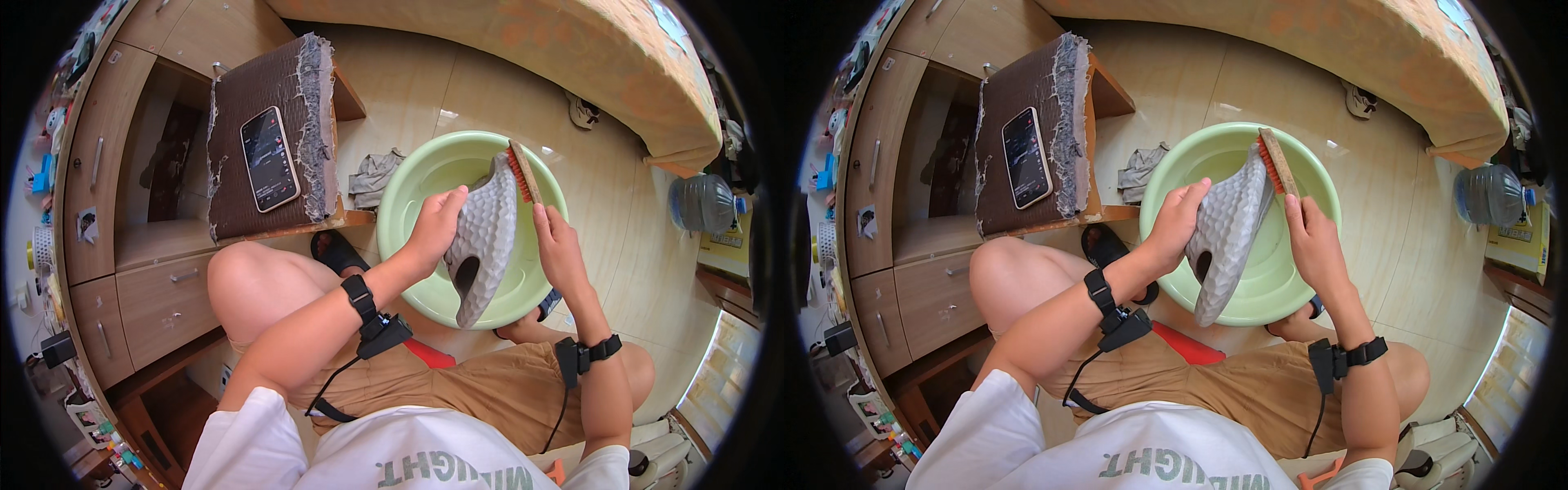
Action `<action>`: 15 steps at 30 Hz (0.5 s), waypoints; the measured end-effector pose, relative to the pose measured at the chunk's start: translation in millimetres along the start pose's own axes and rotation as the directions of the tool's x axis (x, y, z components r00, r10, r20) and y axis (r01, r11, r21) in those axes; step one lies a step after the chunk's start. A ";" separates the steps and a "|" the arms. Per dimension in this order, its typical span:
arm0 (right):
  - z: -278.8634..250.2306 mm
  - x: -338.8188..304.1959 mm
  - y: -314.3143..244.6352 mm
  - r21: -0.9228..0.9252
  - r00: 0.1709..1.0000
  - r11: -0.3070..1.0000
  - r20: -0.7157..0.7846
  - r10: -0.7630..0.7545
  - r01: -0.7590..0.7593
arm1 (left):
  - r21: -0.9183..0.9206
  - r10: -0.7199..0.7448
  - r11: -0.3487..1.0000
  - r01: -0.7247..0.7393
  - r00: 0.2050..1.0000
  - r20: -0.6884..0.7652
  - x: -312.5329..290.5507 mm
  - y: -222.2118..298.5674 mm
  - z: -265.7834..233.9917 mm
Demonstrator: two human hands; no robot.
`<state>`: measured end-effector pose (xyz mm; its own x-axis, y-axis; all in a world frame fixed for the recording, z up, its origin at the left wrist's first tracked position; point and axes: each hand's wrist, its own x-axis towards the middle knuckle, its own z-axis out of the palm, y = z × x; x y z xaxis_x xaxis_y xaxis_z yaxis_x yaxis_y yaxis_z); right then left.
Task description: The person cleans a pair of grey sandals by scrubbing the soles and tops with a wooden brush over a basin of water.
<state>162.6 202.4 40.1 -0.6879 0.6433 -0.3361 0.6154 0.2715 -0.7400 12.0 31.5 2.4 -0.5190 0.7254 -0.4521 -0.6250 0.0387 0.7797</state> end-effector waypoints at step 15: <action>-2.8 -9.3 -2.2 0.060 0.977 0.998 0.212 -0.002 -0.011 | -0.235 -0.151 0.966 0.109 0.974 -0.167 5.8 -0.5 -2.2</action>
<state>168.8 197.9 46.4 -0.7553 0.4759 -0.4507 0.5988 0.2215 -0.7697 8.0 34.1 -1.5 -0.5092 0.5861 -0.6303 -0.7972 -0.0450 0.6021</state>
